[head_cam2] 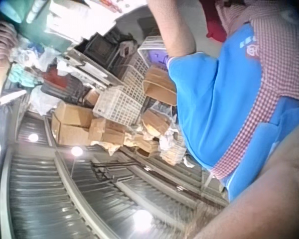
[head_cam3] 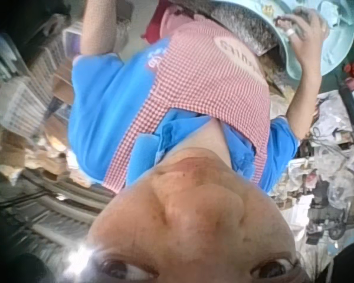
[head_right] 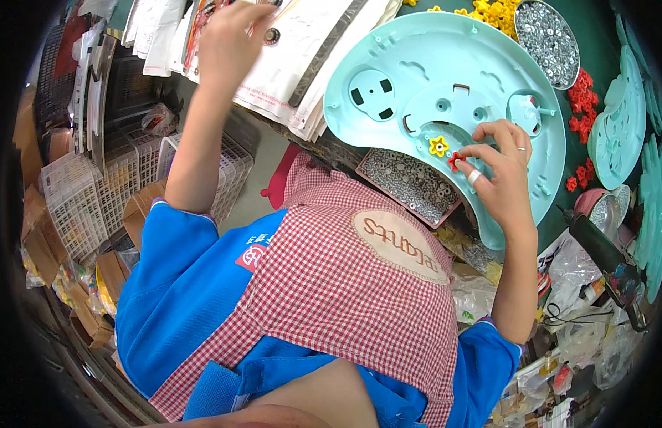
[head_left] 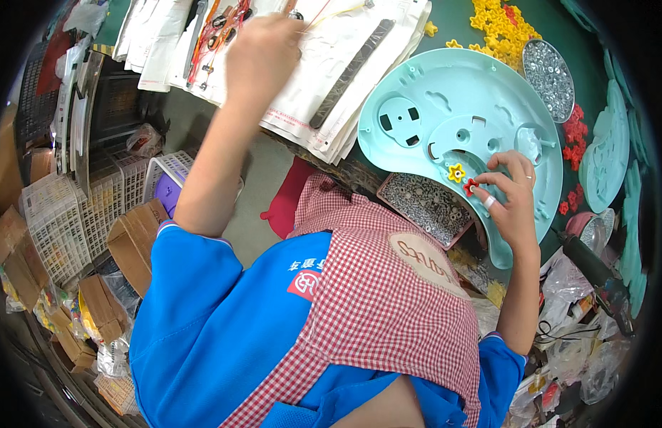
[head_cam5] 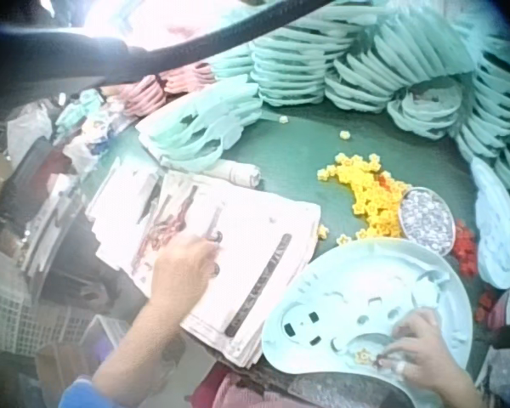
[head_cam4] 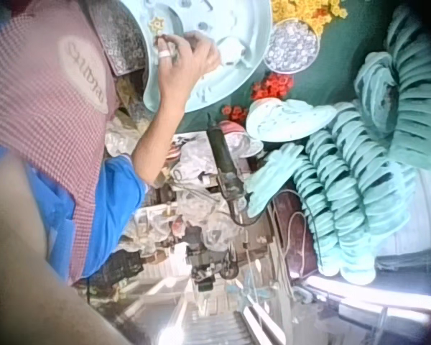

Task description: The person assembles a light-blue plastic toy component by hand, inserting small star-shaped pieces and connecting wires to internal contacts. They use a soldering iron to secure connections and repeatedly place and adjust the decorative pieces within the molded housing.

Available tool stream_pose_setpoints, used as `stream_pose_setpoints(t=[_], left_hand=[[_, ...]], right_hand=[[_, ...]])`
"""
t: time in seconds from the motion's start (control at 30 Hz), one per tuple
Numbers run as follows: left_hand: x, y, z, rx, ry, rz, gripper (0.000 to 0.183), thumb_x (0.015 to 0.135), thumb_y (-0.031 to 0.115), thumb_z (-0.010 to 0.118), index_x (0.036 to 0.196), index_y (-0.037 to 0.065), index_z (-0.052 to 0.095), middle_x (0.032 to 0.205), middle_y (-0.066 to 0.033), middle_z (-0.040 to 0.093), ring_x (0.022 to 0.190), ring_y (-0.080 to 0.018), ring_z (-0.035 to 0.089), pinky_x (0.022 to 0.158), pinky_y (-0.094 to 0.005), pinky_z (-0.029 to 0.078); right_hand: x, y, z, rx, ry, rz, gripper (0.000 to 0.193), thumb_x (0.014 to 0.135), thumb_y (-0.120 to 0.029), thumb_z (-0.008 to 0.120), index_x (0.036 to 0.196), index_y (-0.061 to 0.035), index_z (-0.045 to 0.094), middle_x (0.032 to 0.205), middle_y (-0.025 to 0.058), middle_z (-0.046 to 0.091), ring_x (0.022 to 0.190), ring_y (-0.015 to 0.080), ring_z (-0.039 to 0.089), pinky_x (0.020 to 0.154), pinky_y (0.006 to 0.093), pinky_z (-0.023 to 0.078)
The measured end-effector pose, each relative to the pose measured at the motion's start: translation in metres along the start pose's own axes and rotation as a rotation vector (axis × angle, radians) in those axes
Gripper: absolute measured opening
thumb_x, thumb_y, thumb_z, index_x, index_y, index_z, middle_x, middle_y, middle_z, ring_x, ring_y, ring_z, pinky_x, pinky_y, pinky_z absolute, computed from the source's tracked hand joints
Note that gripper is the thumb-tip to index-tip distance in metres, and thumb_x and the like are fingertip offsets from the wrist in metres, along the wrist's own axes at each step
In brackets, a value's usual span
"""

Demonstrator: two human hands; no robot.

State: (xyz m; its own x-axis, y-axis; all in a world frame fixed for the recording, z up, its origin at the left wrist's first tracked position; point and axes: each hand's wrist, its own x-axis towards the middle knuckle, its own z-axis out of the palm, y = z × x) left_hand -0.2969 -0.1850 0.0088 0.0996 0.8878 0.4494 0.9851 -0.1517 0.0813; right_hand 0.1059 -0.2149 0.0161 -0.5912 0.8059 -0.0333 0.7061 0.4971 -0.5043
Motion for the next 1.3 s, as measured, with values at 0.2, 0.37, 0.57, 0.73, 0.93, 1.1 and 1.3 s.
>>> stream_pose_setpoints(t=[0.2, 0.37, 0.57, 0.73, 0.93, 1.1, 1.3], left_hand=[[0.033, -0.046, 0.044, 0.145, -0.168, -0.356, 0.025, 0.087, 0.026, 0.065, 0.086, 0.002, 0.07, 0.077, -0.0151, 0.069, 0.076, -0.0238, 0.069, 0.071, -0.0399, 0.053], [0.058, -0.063, -0.002, -0.639, -0.067, -0.557, 0.016, 0.081, 0.013, 0.065, 0.089, 0.001, 0.072, 0.076, -0.0096, 0.068, 0.07, -0.0188, 0.065, 0.066, -0.0315, 0.05], [0.095, -0.034, -0.082, -1.149, 0.414, -0.346, 0.013, 0.085, 0.006, 0.066, 0.098, 0.004, 0.068, 0.08, -0.0034, 0.067, 0.067, -0.0087, 0.061, 0.062, -0.0213, 0.048], [0.096, -0.026, -0.062, -1.079, 0.098, -0.4, 0.025, 0.087, 0.009, 0.067, 0.111, 0.001, 0.066, 0.083, -0.0062, 0.068, 0.076, -0.0104, 0.065, 0.066, -0.0239, 0.051], [0.07, -0.028, -0.021, -0.422, -0.02, -0.251, 0.042, 0.09, 0.02, 0.066, 0.127, 0.0, 0.059, 0.111, -0.0177, 0.069, 0.104, -0.0268, 0.064, 0.09, -0.0347, 0.049], [0.052, -0.042, -0.032, 0.158, 0.239, 0.116, 0.014, 0.082, 0.024, 0.072, 0.089, 0.013, 0.076, 0.081, -0.0061, 0.071, 0.075, -0.0256, 0.068, 0.072, -0.0371, 0.054], [0.014, 0.001, 0.002, -0.159, -0.294, -0.317, 0.017, 0.081, 0.028, 0.072, 0.09, 0.014, 0.077, 0.084, -0.0067, 0.072, 0.076, -0.027, 0.068, 0.073, -0.0372, 0.054]], right_hand=[[-0.021, -0.011, -0.011, -0.102, 0.394, -0.079, 0.021, 0.077, -0.009, 0.073, 0.097, -0.0061, 0.069, 0.107, 0.0082, 0.062, 0.108, 0.028, 0.056, 0.101, 0.0438, 0.037], [-0.111, 0.04, -0.051, -0.542, 1.374, 0.04, 0.031, 0.092, -0.013, 0.064, 0.114, 0.0055, 0.054, 0.116, 0.0169, 0.057, 0.107, 0.0282, 0.057, 0.09, 0.0423, 0.047], [-0.154, 0.146, -0.038, 0.051, 1.4, 0.19, 0.052, 0.099, -0.032, 0.051, 0.129, 0.0099, 0.043, 0.126, 0.0221, 0.05, 0.111, 0.0291, 0.055, 0.095, 0.042, 0.047], [-0.138, 0.153, -0.022, 0.486, 1.271, 0.253, 0.065, 0.096, -0.038, 0.058, 0.135, 0.0107, 0.039, 0.11, 0.0222, 0.06, 0.101, 0.0299, 0.061, 0.088, 0.0396, 0.052], [-0.131, 0.136, -0.014, 0.51, 1.282, 0.143, 0.07, 0.088, -0.034, 0.067, 0.137, 0.0066, 0.039, 0.092, 0.0157, 0.061, 0.081, 0.0253, 0.058, 0.075, 0.0371, 0.051], [-0.138, 0.103, -0.015, 0.648, 1.274, 0.17, 0.075, 0.08, -0.027, 0.067, 0.141, 0.0042, 0.035, 0.082, 0.0111, 0.057, 0.075, 0.0213, 0.053, 0.076, 0.0358, 0.046], [-0.137, 0.089, -0.01, 0.665, 1.219, 0.205, 0.072, 0.082, -0.027, 0.065, 0.138, 0.0083, 0.036, 0.081, 0.0127, 0.057, 0.079, 0.0227, 0.054, 0.079, 0.0354, 0.045]])
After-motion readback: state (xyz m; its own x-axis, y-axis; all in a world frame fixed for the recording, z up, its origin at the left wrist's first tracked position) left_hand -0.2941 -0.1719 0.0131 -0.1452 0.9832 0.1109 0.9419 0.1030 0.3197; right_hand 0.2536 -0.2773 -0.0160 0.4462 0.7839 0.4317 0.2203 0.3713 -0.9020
